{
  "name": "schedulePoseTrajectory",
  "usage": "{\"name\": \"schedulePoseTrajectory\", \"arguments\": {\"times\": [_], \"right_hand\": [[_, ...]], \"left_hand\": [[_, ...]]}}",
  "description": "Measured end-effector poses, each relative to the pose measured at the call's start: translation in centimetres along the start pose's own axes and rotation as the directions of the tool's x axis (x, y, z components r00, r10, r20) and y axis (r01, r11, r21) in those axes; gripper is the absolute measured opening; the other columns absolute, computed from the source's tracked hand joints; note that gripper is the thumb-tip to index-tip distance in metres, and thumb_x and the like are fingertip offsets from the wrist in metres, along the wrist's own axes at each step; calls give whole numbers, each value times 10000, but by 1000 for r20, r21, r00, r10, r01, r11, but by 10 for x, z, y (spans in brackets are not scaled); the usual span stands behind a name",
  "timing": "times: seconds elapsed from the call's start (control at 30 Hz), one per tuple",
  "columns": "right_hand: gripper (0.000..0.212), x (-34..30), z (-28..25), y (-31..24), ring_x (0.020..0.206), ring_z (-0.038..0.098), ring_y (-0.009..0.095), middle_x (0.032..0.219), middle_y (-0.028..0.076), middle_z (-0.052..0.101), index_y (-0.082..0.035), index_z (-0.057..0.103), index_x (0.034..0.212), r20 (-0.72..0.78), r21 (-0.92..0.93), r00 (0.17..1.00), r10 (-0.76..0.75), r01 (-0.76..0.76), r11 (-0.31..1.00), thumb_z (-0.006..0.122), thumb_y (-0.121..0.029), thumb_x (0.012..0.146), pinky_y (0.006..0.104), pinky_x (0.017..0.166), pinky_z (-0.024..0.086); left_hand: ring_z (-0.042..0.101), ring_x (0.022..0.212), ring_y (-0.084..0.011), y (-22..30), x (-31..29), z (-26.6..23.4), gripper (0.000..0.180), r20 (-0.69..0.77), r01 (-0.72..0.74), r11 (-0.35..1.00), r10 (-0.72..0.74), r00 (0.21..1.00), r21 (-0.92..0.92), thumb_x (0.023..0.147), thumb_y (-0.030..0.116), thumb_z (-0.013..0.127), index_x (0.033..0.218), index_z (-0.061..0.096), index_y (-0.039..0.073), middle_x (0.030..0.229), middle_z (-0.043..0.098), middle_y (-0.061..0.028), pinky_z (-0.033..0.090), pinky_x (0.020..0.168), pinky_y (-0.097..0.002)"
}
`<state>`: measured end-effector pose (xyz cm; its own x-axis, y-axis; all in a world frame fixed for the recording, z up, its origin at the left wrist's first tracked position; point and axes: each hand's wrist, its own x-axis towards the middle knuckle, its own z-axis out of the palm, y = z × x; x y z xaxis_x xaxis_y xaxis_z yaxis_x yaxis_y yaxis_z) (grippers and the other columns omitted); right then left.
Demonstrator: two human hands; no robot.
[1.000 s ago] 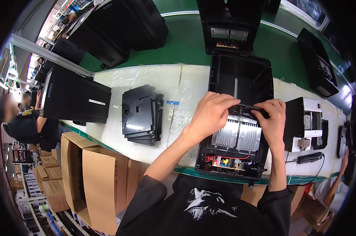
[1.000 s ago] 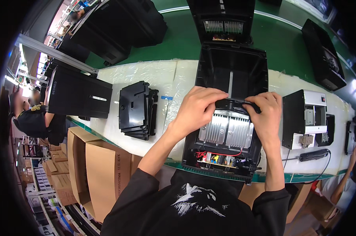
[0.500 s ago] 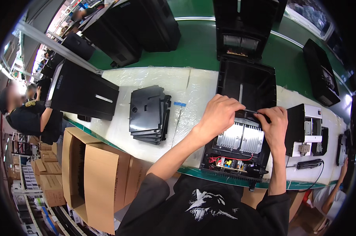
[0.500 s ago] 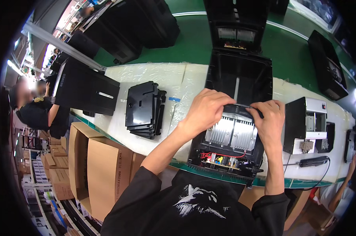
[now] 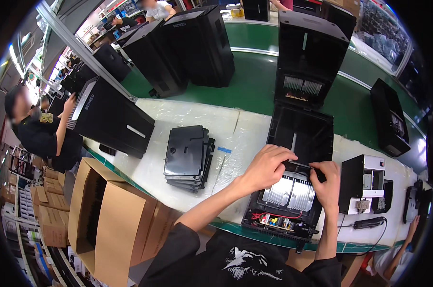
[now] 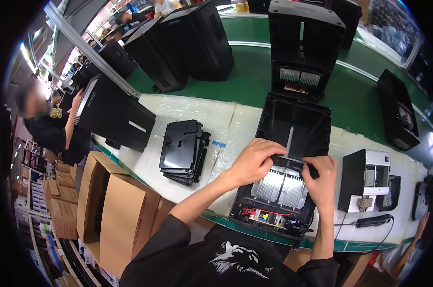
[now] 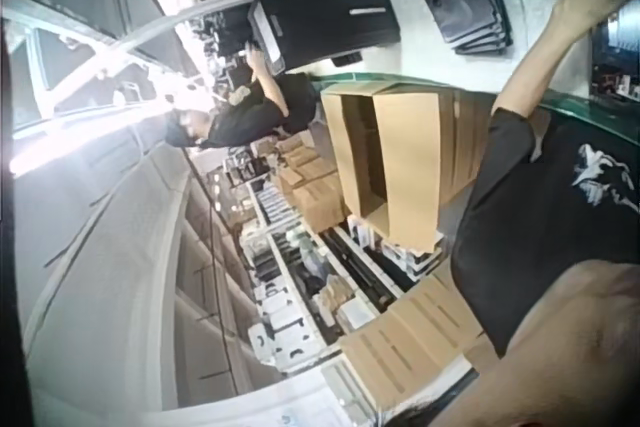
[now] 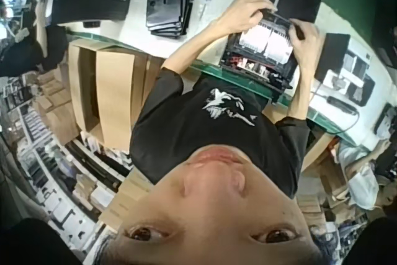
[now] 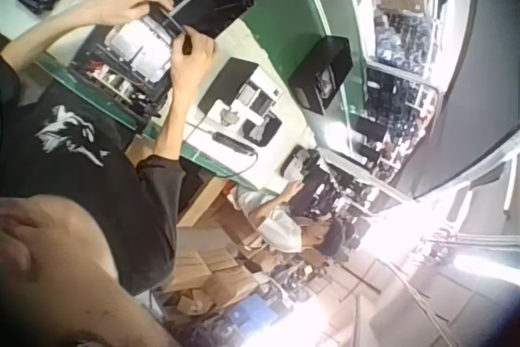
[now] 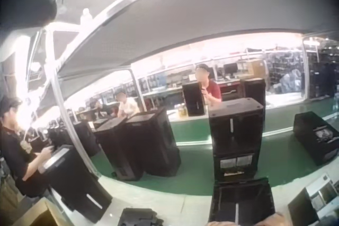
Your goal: The recorder assembles black plastic electronic enclosures on a production line, including inserting internal components and securing covers with an electric screwdriver.
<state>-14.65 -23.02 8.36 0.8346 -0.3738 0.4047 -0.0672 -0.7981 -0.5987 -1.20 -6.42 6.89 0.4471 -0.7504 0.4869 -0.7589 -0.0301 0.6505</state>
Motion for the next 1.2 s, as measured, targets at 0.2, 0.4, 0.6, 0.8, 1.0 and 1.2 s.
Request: {"name": "schedulePoseTrajectory", "arguments": {"times": [0.2,0.4,0.6,0.8,1.0,1.2], "right_hand": [[146,0,-1,4,813,567,259,773,97,616,-29,653,793,-29,-37,999,-18,17,999,581,-36,665,378,892,367],[140,2,5,1,799,571,251,732,85,615,-40,657,759,-34,-58,999,-6,4,998,571,-49,650,379,894,377],[149,2,7,5,746,563,244,706,79,609,-46,661,746,-29,-40,998,56,-58,998,572,-63,628,376,896,383],[143,8,6,5,748,562,240,711,74,616,-40,657,741,-30,-42,999,34,-35,998,573,-57,626,377,902,383],[159,4,4,10,762,568,233,741,74,622,-30,652,770,0,-47,998,58,-58,997,562,-44,640,407,954,352],[159,8,-1,-6,805,587,222,750,57,624,-38,649,769,0,-76,1000,-23,23,997,564,-23,635,507,1052,223]], "left_hand": [[587,926,-238,-38,84,-76,384,-23,111,992,-110,994,52,712,3,518,1084,600,48,1077,590,-109,469,796,-316],[544,1035,-385,-122,209,-246,437,-350,135,671,196,916,729,757,239,515,1066,576,-65,1079,583,-256,424,933,-398],[364,1266,-334,-198,215,-268,631,-338,206,540,157,928,816,817,417,545,1262,441,-18,1334,425,-204,281,1060,-404],[506,1102,-342,-164,190,-260,608,-310,158,419,324,894,894,792,466,596,1171,522,-5,1147,565,-186,374,949,-430],[458,1166,-291,-137,128,-244,442,-321,99,512,364,874,853,835,357,594,1164,540,67,1197,535,-138,294,1009,-441],[390,1222,-276,-140,79,-238,269,-562,209,596,499,659,775,906,260,488,1130,582,145,1236,497,-106,207,1029,-461]]}}
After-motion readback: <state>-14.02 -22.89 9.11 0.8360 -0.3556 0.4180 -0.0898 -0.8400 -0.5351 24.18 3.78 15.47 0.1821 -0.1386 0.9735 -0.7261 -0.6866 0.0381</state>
